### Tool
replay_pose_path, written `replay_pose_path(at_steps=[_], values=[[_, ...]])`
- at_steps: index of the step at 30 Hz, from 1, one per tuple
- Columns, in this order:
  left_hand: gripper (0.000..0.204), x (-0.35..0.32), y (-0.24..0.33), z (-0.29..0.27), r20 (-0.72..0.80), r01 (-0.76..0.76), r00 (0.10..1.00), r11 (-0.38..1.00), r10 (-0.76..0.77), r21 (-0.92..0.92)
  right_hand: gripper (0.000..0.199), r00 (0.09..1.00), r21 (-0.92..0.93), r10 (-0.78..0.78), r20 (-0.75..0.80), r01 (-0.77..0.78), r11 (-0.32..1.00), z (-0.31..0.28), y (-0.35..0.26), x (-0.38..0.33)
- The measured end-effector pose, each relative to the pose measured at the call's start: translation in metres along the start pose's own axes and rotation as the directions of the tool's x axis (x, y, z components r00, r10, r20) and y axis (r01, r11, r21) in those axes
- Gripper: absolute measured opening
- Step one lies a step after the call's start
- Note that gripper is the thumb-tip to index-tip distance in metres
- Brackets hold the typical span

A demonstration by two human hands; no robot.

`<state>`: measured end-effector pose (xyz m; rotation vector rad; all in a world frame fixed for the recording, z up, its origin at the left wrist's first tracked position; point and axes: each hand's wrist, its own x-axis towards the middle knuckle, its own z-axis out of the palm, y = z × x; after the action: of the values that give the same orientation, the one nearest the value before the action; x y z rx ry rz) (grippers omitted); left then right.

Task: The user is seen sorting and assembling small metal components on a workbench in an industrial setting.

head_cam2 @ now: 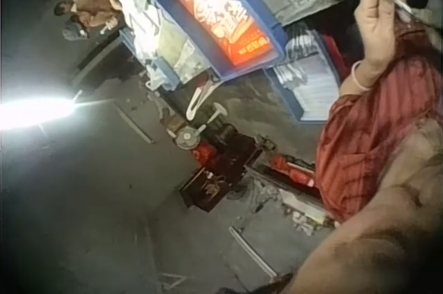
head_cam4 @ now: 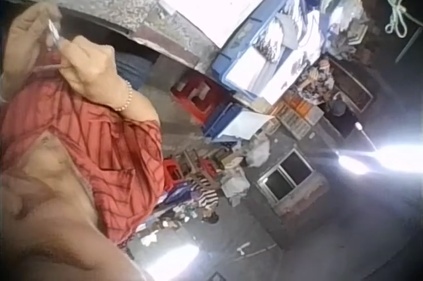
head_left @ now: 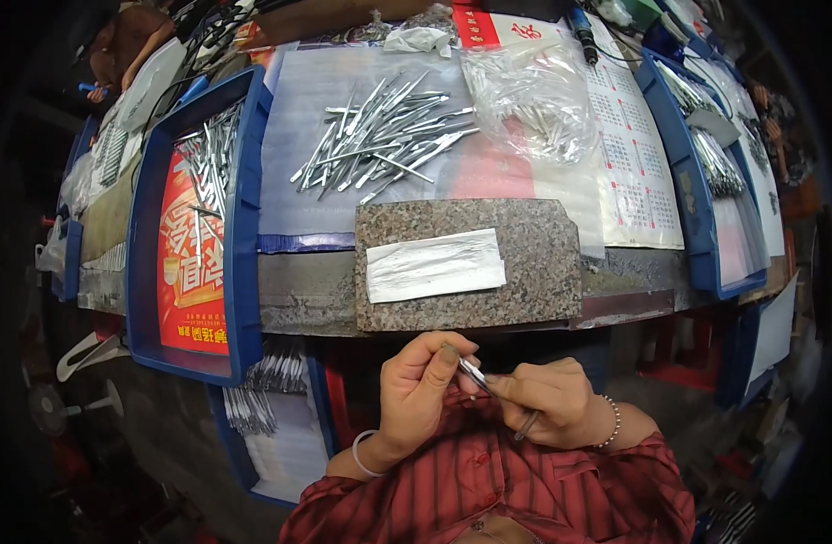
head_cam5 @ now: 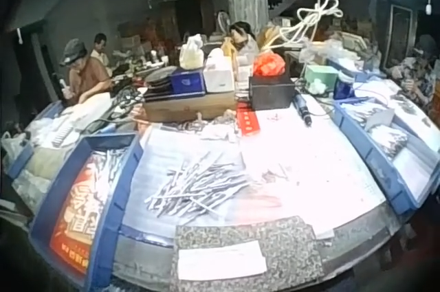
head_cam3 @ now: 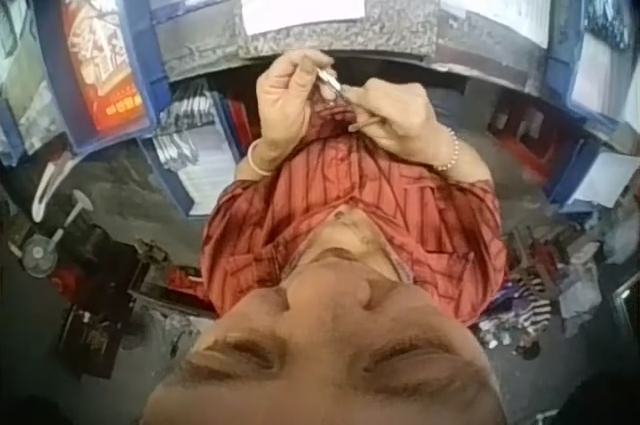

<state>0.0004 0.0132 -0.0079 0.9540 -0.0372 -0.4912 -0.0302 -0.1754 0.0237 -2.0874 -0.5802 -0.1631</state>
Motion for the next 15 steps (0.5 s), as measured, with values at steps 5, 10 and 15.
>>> replay_pose_path(at_steps=[5, 10, 15], values=[[0.022, -0.003, 0.002, -0.005, -0.021, -0.011, 1.0, 0.999, 0.012, 0.044, 0.025, 0.986, 0.005, 0.004, 0.166, -0.004, 1.0, -0.007, -0.002, 0.01], [0.022, 0.003, 0.01, -0.016, -0.07, -0.031, 0.997, 0.999, 0.032, 0.017, 0.023, 0.971, -0.234, -0.238, 0.005, 0.232, 0.944, 0.021, 0.011, 0.021], [0.018, 0.011, 0.02, -0.032, -0.033, -0.008, 0.999, 1.0, 0.008, -0.004, 0.022, 0.961, -0.123, -0.257, 0.106, 0.269, 0.955, 0.011, 0.016, 0.05]])
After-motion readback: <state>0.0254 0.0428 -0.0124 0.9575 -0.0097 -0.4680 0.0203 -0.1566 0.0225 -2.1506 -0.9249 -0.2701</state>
